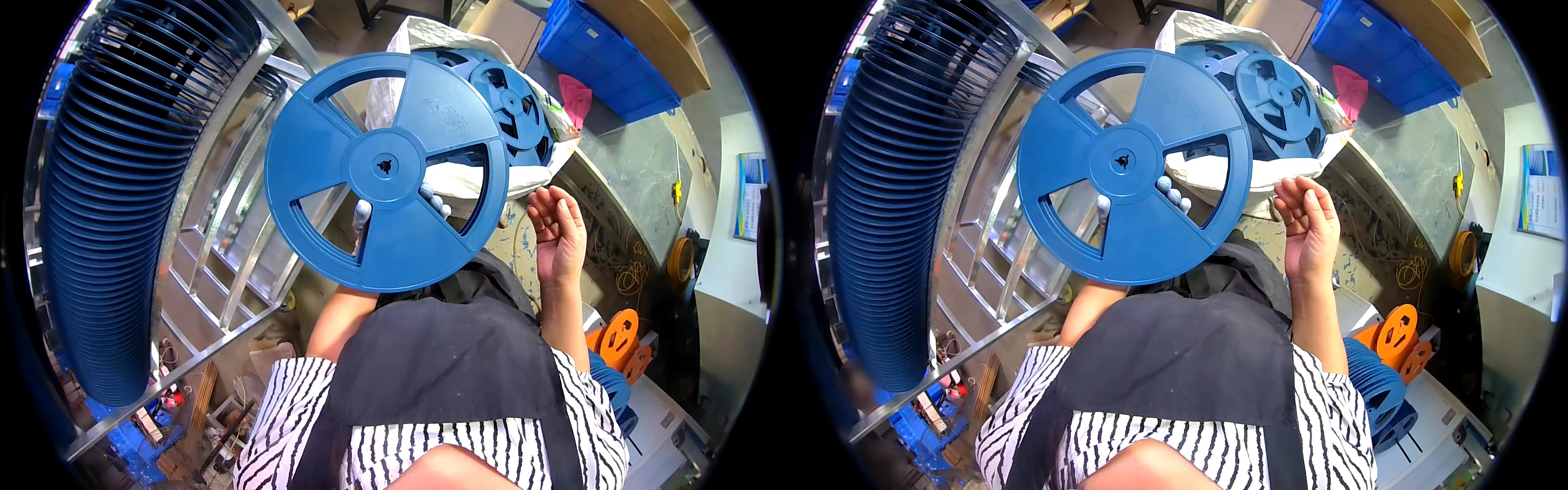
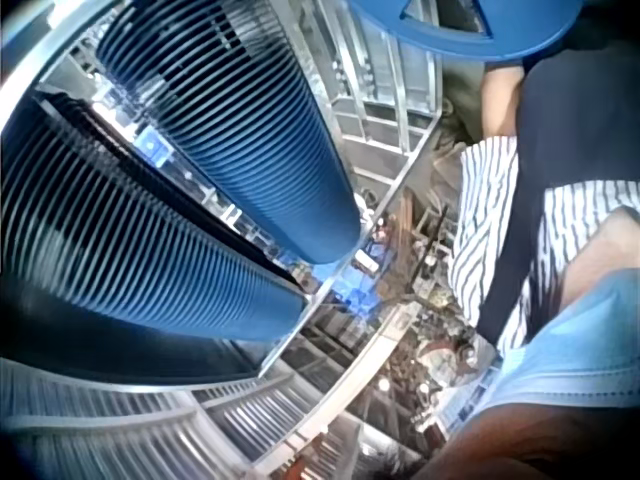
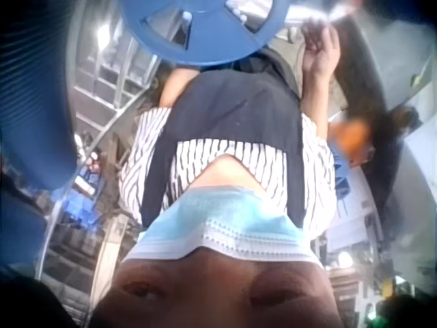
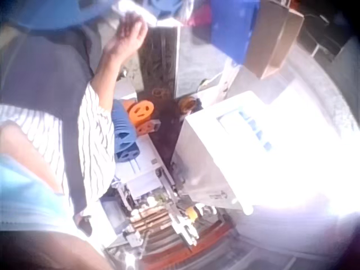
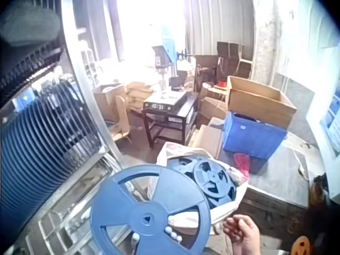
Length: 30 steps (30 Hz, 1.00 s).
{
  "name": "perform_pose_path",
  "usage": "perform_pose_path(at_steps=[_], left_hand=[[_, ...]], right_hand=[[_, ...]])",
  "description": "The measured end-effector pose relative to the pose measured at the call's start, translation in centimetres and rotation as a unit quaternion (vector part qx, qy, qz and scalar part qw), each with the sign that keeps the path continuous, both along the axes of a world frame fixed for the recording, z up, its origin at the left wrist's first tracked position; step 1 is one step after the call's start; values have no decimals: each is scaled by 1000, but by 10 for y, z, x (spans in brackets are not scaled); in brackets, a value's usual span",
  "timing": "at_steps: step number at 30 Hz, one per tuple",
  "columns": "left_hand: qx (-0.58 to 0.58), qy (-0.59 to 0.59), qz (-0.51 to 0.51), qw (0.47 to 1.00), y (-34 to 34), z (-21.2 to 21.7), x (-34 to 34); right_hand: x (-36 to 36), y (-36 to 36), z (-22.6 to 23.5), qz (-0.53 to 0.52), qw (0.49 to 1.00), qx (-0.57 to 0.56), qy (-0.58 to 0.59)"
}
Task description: The person repeatedly picks up blue plastic spools from a white sack and stacks them onto a metal rack. The person handles the spools one by one, aligning them carefully on the rack.
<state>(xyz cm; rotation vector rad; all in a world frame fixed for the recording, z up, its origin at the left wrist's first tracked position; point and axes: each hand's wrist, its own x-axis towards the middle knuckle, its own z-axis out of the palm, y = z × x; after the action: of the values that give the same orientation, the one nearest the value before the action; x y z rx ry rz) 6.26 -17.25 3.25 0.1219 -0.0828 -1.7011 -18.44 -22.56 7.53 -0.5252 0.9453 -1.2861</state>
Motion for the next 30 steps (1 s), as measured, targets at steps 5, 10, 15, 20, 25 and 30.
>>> perform_pose_path(at_steps=[5,10,15,20,25,30], left_hand=[[1,33,1,999,-5,-10,-9],[-17,34,19,999,-11,-21,-18],[16,26,60,998,3,-31,-16],[150,-20,106,983,42,-39,30],[243,-46,161,955,59,-76,115],[247,-71,191,947,21,-114,235]], right_hand=[[-13,-12,-12,37,998,21,-46],[-31,-27,-22,59,995,54,-56],[-30,-36,-34,104,988,100,-46],[-14,-34,-56,148,974,167,-37],[18,-23,-81,142,963,226,-49],[62,-12,-95,120,954,274,-35]])
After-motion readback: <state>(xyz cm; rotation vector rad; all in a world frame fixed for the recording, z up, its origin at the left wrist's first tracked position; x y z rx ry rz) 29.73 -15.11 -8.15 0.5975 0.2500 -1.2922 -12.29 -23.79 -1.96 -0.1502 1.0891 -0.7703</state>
